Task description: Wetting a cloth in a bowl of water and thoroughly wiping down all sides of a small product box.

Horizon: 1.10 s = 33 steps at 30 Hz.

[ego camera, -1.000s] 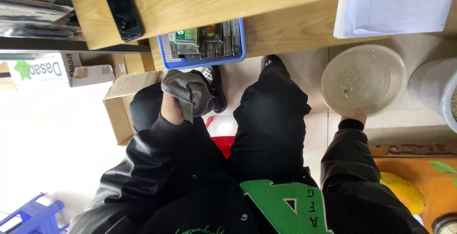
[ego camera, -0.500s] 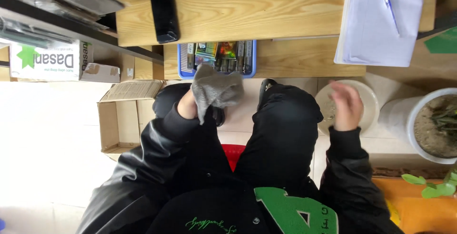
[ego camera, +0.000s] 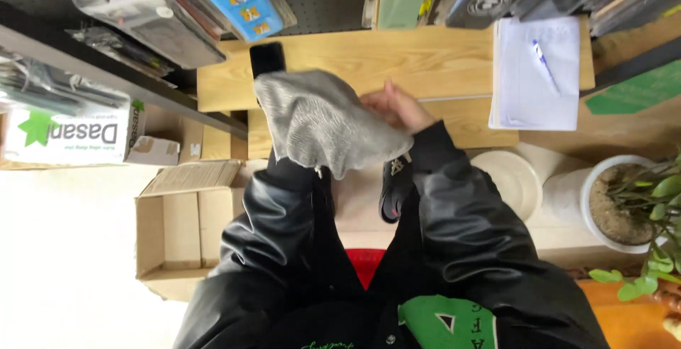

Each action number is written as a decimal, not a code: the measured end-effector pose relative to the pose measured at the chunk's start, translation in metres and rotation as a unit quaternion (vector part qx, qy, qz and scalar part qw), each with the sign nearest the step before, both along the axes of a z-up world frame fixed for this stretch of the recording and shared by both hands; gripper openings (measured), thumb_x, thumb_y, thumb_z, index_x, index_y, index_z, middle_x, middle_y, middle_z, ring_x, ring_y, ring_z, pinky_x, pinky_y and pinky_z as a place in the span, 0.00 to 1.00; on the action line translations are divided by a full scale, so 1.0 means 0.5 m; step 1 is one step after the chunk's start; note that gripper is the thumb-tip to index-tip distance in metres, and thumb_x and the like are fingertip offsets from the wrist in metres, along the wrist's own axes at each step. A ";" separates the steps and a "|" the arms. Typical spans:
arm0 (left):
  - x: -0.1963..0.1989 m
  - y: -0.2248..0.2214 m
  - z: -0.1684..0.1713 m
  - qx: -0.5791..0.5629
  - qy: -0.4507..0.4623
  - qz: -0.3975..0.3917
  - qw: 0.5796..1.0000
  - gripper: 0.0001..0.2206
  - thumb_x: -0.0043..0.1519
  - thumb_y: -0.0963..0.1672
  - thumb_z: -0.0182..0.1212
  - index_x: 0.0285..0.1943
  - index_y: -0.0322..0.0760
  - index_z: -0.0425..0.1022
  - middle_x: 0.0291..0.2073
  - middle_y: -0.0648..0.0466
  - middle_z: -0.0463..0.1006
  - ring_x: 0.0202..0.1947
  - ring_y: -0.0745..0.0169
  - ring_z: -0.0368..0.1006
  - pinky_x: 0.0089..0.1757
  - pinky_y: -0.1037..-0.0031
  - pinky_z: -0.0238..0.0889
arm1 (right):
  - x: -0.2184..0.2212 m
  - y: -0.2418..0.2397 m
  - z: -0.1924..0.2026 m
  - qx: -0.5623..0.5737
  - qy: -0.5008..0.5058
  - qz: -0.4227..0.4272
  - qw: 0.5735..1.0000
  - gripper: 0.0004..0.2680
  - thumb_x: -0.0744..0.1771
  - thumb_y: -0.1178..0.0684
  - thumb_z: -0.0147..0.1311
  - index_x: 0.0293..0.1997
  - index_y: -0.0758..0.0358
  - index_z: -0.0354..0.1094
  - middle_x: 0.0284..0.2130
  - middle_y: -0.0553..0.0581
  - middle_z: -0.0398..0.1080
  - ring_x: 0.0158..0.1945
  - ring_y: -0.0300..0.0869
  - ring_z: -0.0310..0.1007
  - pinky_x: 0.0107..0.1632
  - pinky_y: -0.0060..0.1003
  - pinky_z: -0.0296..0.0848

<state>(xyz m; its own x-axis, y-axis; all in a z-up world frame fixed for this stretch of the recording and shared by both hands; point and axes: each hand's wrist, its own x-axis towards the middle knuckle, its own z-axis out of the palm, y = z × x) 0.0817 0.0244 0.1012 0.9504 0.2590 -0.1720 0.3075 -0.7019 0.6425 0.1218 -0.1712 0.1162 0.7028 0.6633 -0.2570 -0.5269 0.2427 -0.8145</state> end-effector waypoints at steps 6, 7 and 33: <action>0.045 0.052 -0.062 0.018 0.055 -0.005 0.998 0.18 0.69 0.44 0.39 0.55 0.23 0.72 0.52 0.32 0.73 0.55 0.33 0.69 0.56 0.37 0.54 | 0.041 -0.038 -0.022 0.048 -0.064 -0.249 0.965 0.12 0.62 0.62 0.56 0.49 0.61 0.70 0.40 0.56 0.74 0.44 0.45 0.75 0.50 0.35 0.72; 0.044 0.068 -0.061 0.028 0.055 -0.003 0.998 0.18 0.69 0.44 0.40 0.55 0.23 0.72 0.52 0.31 0.73 0.56 0.32 0.69 0.56 0.36 0.54 | 0.054 -0.052 -0.028 0.059 -0.066 -0.242 0.966 0.13 0.63 0.61 0.54 0.51 0.60 0.66 0.40 0.56 0.72 0.43 0.43 0.74 0.50 0.35 0.72; 0.014 0.100 -0.039 -0.499 -0.131 -0.025 0.856 0.21 0.48 0.35 0.68 0.51 0.33 0.71 0.40 0.51 0.77 0.43 0.57 0.73 0.44 0.64 0.68 | -0.050 -0.066 -0.072 -0.079 -0.008 -0.447 0.891 0.19 0.58 0.68 0.61 0.54 0.66 0.67 0.27 0.49 0.62 0.32 0.35 0.66 0.42 0.28 0.69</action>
<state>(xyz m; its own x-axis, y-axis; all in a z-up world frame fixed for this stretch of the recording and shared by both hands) 0.0886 0.0745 0.0817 0.9959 0.0649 -0.0638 0.0473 0.2295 0.9721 0.0967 -0.2040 0.0802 0.9365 -0.2077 -0.2826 -0.1683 0.4409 -0.8816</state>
